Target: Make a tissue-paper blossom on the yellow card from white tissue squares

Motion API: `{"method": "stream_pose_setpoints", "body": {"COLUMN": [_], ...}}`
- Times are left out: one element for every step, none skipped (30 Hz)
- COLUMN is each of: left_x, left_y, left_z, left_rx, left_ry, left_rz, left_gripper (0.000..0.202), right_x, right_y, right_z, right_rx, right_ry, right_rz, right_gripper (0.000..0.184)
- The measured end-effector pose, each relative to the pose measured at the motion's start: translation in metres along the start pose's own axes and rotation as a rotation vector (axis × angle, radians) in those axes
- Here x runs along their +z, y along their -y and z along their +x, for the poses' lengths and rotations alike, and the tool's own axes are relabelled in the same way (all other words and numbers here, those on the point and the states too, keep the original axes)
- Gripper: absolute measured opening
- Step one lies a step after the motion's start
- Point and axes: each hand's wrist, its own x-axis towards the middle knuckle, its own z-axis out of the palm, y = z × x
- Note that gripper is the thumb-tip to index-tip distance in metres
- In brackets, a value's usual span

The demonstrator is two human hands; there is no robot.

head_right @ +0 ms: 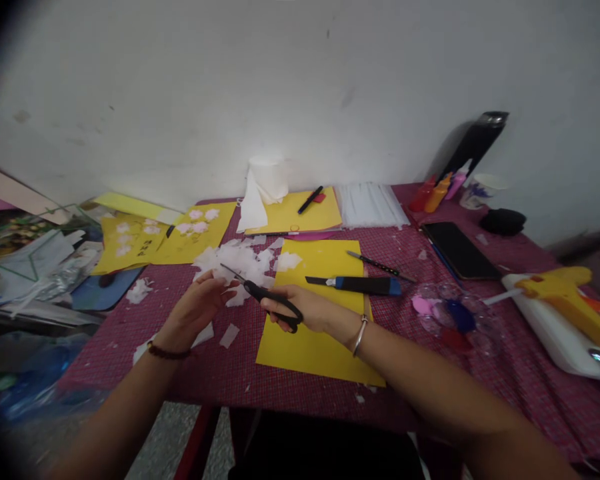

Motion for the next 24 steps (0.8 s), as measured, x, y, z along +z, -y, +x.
{"method": "stream_pose_setpoints", "body": {"left_x": [0.0, -0.001, -0.003, -0.005, -0.007, -0.01, -0.014, -0.019, -0.025, -0.031, -0.038, -0.045, -0.052, -0.059, -0.065, -0.071, -0.076, -0.08, -0.083, -0.085, -0.085, -0.084, -0.083, -0.081], "left_y": [0.0, -0.001, -0.003, -0.005, -0.009, -0.013, -0.019, -0.026, -0.034, -0.043, -0.052, -0.06, -0.066, -0.071, -0.074, -0.073, -0.071, -0.065, -0.058, -0.05, -0.041, -0.032, -0.023, -0.016], "left_z": [0.001, 0.003, 0.005, 0.008, 0.012, 0.016, 0.02, 0.022, 0.023, 0.023, 0.02, 0.016, 0.009, 0.0, -0.009, -0.02, -0.031, -0.041, -0.052, -0.061, -0.07, -0.078, -0.085, -0.09], "left_rx": [-0.006, -0.016, -0.027, -0.037, -0.039, -0.03, -0.008, 0.043, 0.109, 0.181, 0.244, 0.284, 0.303, 0.302, 0.282, 0.248, 0.208, 0.173, 0.149, 0.143, 0.166, 0.2, 0.224, 0.243], "left_ry": [-0.007, -0.017, -0.029, -0.041, -0.052, -0.065, -0.08, -0.1, -0.135, -0.186, -0.234, -0.249, -0.25, -0.235, -0.206, -0.176, -0.143, -0.113, -0.09, -0.07, -0.068, -0.084, -0.1, -0.124], "left_rz": [0.0, 0.006, 0.02, 0.047, 0.094, 0.163, 0.252, 0.368, 0.497, 0.614, 0.707, 0.787, 0.859, 0.924, 0.989, 1.057, 1.128, 1.208, 1.299, 1.402, 1.526, 1.657, 1.782, 1.891], "left_gripper": [0.022, 0.022, 0.022, 0.022, 0.022, 0.022, 0.025, 0.033, 0.043, 0.049, 0.05, 0.046, 0.037, 0.028, 0.021, 0.018, 0.017, 0.018, 0.02, 0.021, 0.02, 0.021, 0.021, 0.02], "right_x": [0.0, -0.001, -0.002, -0.003, -0.004, -0.005, -0.006, -0.007, -0.009, -0.01, -0.01, -0.011, -0.011, -0.011, -0.011, -0.01, -0.008, -0.007, -0.006, -0.004, -0.003, -0.003, -0.002, -0.002], "right_y": [-0.002, -0.003, -0.005, -0.007, -0.009, -0.011, -0.013, -0.014, -0.016, -0.017, -0.018, -0.019, -0.019, -0.02, -0.02, -0.021, -0.021, -0.021, -0.021, -0.022, -0.022, -0.023, -0.024, -0.025], "right_z": [0.001, 0.002, 0.003, 0.003, 0.004, 0.003, 0.003, 0.002, 0.001, -0.001, -0.002, -0.003, -0.004, -0.005, -0.006, -0.006, -0.006, -0.007, -0.007, -0.006, -0.006, -0.006, -0.006, -0.006], "right_rx": [-0.004, -0.007, -0.006, 0.006, 0.03, 0.064, 0.103, 0.136, 0.163, 0.183, 0.194, 0.207, 0.217, 0.227, 0.235, 0.238, 0.238, 0.234, 0.226, 0.217, 0.208, 0.197, 0.187, 0.178], "right_ry": [-0.016, -0.02, -0.006, 0.021, 0.051, 0.077, 0.095, 0.097, 0.093, 0.091, 0.094, 0.105, 0.111, 0.113, 0.109, 0.105, 0.107, 0.115, 0.127, 0.139, 0.148, 0.153, 0.154, 0.153], "right_rz": [0.011, 0.024, 0.045, 0.082, 0.138, 0.21, 0.286, 0.356, 0.413, 0.455, 0.49, 0.52, 0.547, 0.571, 0.587, 0.595, 0.593, 0.582, 0.564, 0.544, 0.524, 0.505, 0.49, 0.479], "right_gripper": [0.042, 0.042, 0.043, 0.045, 0.047, 0.049, 0.05, 0.051, 0.052, 0.052, 0.052, 0.052, 0.051, 0.05, 0.049, 0.048, 0.048, 0.049, 0.049, 0.049, 0.049, 0.048, 0.048, 0.048]}}
